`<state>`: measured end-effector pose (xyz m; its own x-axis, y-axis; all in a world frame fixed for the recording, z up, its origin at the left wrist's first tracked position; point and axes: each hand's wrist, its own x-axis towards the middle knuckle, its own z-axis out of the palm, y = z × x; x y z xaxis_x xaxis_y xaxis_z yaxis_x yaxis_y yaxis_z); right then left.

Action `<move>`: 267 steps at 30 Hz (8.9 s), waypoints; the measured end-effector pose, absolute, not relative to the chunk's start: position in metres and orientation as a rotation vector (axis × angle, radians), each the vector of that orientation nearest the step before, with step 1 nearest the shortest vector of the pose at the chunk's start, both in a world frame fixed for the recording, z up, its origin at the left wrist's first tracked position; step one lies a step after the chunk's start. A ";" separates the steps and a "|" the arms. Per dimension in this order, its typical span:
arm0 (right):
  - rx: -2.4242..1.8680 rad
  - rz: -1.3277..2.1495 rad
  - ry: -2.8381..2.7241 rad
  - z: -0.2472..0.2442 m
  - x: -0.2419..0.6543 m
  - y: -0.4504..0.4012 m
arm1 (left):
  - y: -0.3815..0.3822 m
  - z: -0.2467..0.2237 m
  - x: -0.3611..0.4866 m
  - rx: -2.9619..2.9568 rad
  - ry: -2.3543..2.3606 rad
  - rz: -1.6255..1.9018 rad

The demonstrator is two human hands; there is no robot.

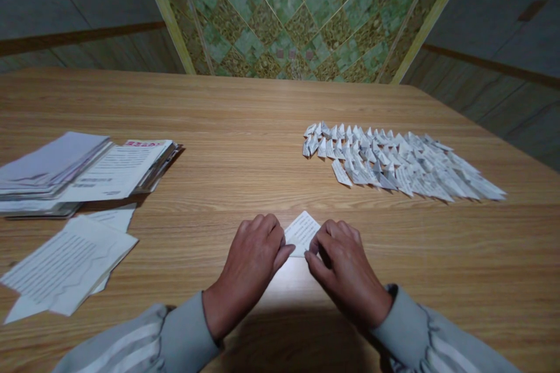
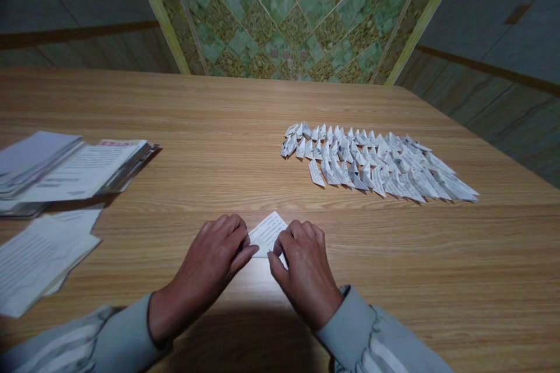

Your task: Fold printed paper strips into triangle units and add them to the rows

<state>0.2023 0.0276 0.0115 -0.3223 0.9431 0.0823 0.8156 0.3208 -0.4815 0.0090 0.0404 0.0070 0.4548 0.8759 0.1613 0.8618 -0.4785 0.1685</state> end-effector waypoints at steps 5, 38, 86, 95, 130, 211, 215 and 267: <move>-1.598 0.501 -2.253 0.012 0.201 0.029 | 0.040 0.007 0.009 2.602 1.590 0.359; -1.001 0.212 -2.477 0.008 0.211 0.038 | 0.032 -0.002 -0.004 2.937 1.061 0.706; -1.372 0.543 -2.394 0.011 0.209 0.041 | 0.000 -0.005 -0.029 2.672 1.033 0.541; -1.413 0.521 -2.401 0.015 0.206 0.040 | 0.002 -0.006 -0.023 2.746 1.021 0.434; -1.050 0.286 -2.610 0.012 0.204 0.020 | -0.012 -0.009 -0.022 2.845 1.176 0.159; -1.213 0.262 -2.435 0.014 0.218 0.035 | -0.019 -0.019 0.006 2.914 1.223 0.493; -1.099 0.117 -2.487 0.014 0.218 0.037 | -0.013 -0.020 0.001 2.959 1.078 0.475; -1.369 -0.288 -2.538 0.006 0.210 -0.008 | -0.007 -0.004 0.010 2.746 1.231 0.182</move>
